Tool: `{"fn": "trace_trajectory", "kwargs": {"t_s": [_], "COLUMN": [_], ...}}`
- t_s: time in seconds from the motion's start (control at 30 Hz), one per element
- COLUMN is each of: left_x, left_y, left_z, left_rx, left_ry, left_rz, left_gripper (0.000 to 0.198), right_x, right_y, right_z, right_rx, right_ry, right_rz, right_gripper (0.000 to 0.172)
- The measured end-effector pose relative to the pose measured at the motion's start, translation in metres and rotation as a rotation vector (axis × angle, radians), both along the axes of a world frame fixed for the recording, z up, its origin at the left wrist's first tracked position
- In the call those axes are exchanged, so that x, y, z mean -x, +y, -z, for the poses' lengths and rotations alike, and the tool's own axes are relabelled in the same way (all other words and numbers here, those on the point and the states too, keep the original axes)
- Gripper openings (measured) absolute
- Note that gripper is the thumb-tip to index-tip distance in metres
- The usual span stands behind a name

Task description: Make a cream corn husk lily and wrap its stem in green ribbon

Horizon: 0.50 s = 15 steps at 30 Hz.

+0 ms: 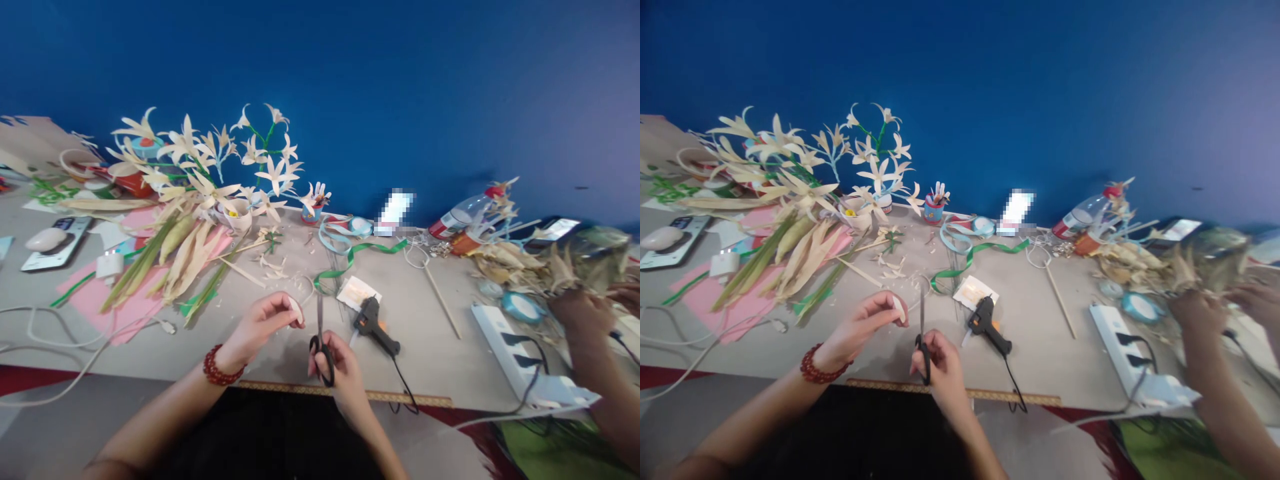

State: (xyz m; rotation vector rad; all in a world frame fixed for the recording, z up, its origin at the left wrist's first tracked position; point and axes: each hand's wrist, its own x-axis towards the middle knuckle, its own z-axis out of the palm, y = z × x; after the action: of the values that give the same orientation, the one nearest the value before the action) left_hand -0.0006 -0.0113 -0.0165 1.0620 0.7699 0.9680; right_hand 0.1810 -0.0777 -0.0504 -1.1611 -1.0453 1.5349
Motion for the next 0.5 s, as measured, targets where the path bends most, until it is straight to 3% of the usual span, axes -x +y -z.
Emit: {"fn": "trace_trajectory", "kwargs": {"t_s": [0.13,0.33,0.43,0.5], "left_x": [-0.002,-0.01,-0.007,0.001], "left_y": [-0.002,-0.011,-0.013,-0.01], "left_z": [0.0,0.009,0.01,0.006], "left_rx": [0.004,0.042,0.058,0.043], "left_ry": [0.023,-0.008,-0.031,-0.038], "left_rz": [-0.022,-0.074,-0.048,0.013], "left_gripper": [0.011,0.013,0.013,0.015], "right_x": [0.006,0.024,0.023,0.018], "right_y": [0.012,0.024,0.027,0.03], "right_z": [-0.008,-0.013,-0.019,-0.024], "right_rx": [-0.101,-0.119,-0.12,-0.109], "right_ry": [0.021,0.117,0.131,0.102], "right_rz": [0.096,0.243,0.215,0.122], "right_gripper": [0.036,0.035,0.042,0.045]}}
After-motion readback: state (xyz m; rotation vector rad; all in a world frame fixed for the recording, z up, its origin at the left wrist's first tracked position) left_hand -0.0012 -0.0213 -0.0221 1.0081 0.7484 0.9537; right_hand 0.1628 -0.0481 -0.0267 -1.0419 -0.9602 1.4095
